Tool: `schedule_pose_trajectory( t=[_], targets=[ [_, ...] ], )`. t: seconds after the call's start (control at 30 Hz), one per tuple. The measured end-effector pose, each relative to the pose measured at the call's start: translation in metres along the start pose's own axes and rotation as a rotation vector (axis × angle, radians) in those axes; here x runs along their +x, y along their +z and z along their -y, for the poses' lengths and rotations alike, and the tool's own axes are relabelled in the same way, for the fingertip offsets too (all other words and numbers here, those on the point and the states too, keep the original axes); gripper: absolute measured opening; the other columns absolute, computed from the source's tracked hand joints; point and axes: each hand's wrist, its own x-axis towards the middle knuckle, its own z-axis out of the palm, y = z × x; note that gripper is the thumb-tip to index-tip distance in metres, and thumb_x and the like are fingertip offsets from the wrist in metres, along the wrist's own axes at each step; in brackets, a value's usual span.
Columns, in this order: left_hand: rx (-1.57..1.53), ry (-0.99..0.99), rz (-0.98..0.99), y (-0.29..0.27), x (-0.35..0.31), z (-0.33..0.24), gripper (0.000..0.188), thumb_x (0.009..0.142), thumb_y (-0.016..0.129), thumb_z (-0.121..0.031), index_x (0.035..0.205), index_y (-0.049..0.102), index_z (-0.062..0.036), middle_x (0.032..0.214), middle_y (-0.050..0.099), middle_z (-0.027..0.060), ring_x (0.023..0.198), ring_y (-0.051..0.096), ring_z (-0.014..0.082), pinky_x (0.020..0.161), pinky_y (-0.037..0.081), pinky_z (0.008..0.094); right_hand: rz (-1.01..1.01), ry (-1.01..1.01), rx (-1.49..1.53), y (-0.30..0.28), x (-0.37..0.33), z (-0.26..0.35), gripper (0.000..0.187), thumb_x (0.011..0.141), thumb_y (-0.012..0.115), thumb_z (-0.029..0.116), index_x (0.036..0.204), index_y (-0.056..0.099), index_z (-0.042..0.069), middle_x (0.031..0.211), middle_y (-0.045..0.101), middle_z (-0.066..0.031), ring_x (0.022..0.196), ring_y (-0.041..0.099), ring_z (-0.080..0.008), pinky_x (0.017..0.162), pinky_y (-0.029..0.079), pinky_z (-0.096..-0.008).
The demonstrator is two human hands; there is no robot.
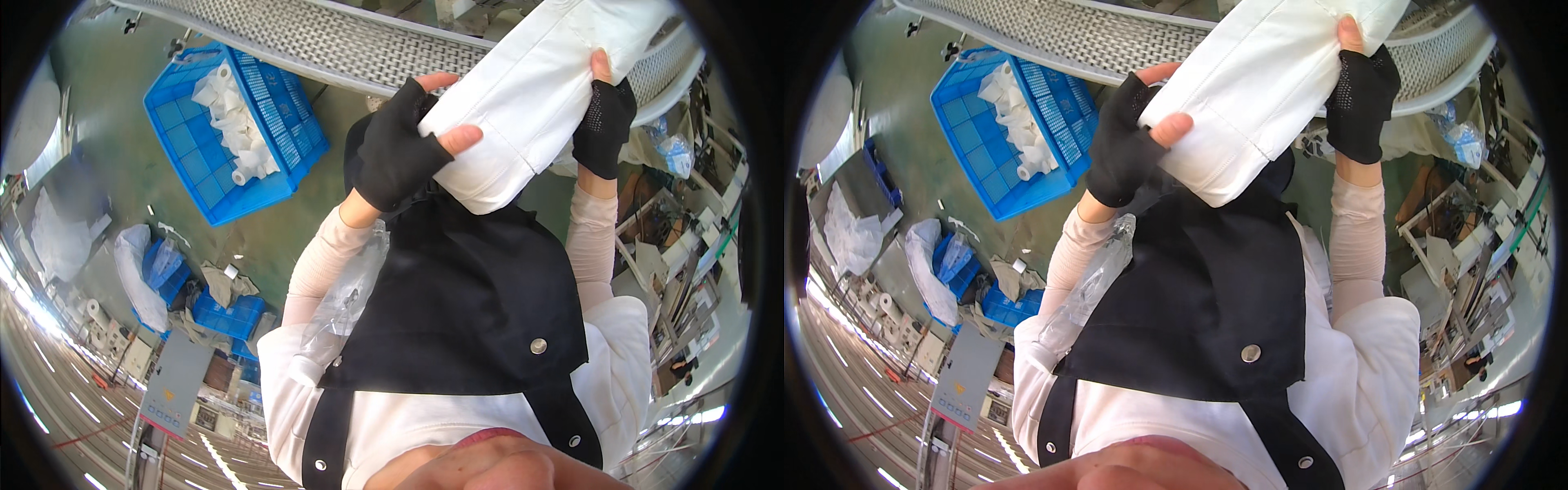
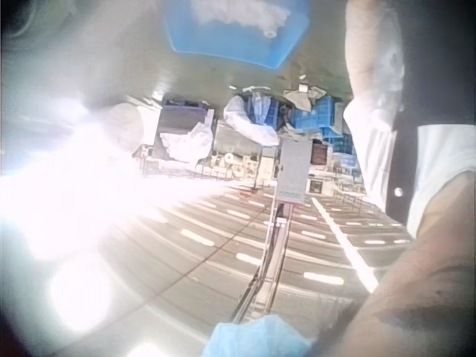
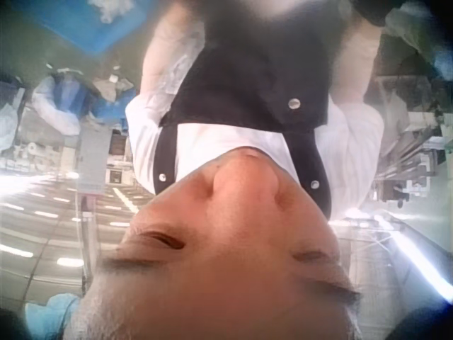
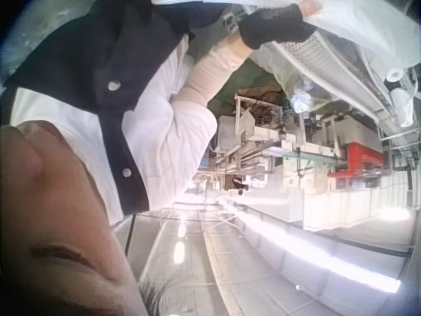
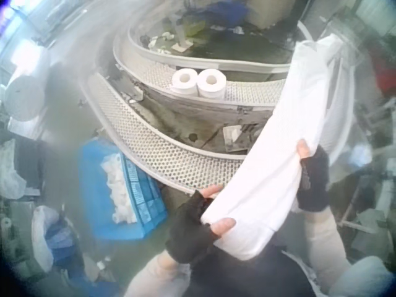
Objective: The person picks up paper rolls from a basket, places them on a conveyor belt, and applies water from a plastic bottle to the end of the rolls to seal them, smoothing the paper by hand.
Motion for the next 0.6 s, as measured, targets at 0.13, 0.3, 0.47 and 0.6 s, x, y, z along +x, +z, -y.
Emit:
schedule_pose_trajectory(
  t=[0.13,0.3,0.47,0.6],
  targets=[
    [0.025,0.020,0.045,0.001,0.003,0.005,0.074,0.068,0.080,-0.035,0.129,0.050,-0.0050,0.103,0.066,0.0126,0.092,0.064,0.0185,0.081,0.049,0.0292,-0.029,0.039,0.064,-0.006,0.002,-0.009,0.039,0.087,0.067,0.029,0.106,0.062,-0.005,0.096,0.067,-0.0109,0.078,0.064,-0.0150,0.071,0.051,-0.0274],
    [0.067,0.049,-0.071,-0.010,-0.009,0.006,0.066,0.075,0.073,-0.040,0.127,0.053,-0.0061,0.101,0.067,0.0131,0.090,0.065,0.0209,0.080,0.049,0.0295,0.065,0.018,0.082,0.016,0.008,-0.017,0.036,0.087,0.068,0.028,0.102,0.064,-0.004,0.094,0.067,-0.0104,0.076,0.063,-0.0141,0.070,0.051,-0.0264],
    [0.200,0.011,-0.325,-0.034,-0.041,0.017,0.058,0.079,0.068,-0.037,0.125,0.056,-0.0049,0.093,0.067,0.0124,0.082,0.064,0.0218,0.076,0.048,0.0312,0.232,0.074,-0.088,0.066,0.022,-0.044,0.034,0.086,0.069,0.025,0.101,0.064,-0.005,0.090,0.068,-0.0105,0.076,0.064,-0.0142,0.070,0.050,-0.0261],
    [0.034,0.039,-0.446,-0.061,-0.068,0.020,0.055,0.081,0.069,-0.027,0.127,0.053,-0.0001,0.096,0.065,0.0119,0.087,0.062,0.0197,0.079,0.047,0.0301,0.250,0.045,0.179,0.150,0.025,-0.048,0.038,0.087,0.067,0.027,0.104,0.063,-0.006,0.090,0.068,-0.0130,0.079,0.065,-0.0185,0.068,0.052,-0.0298]
  ],
)
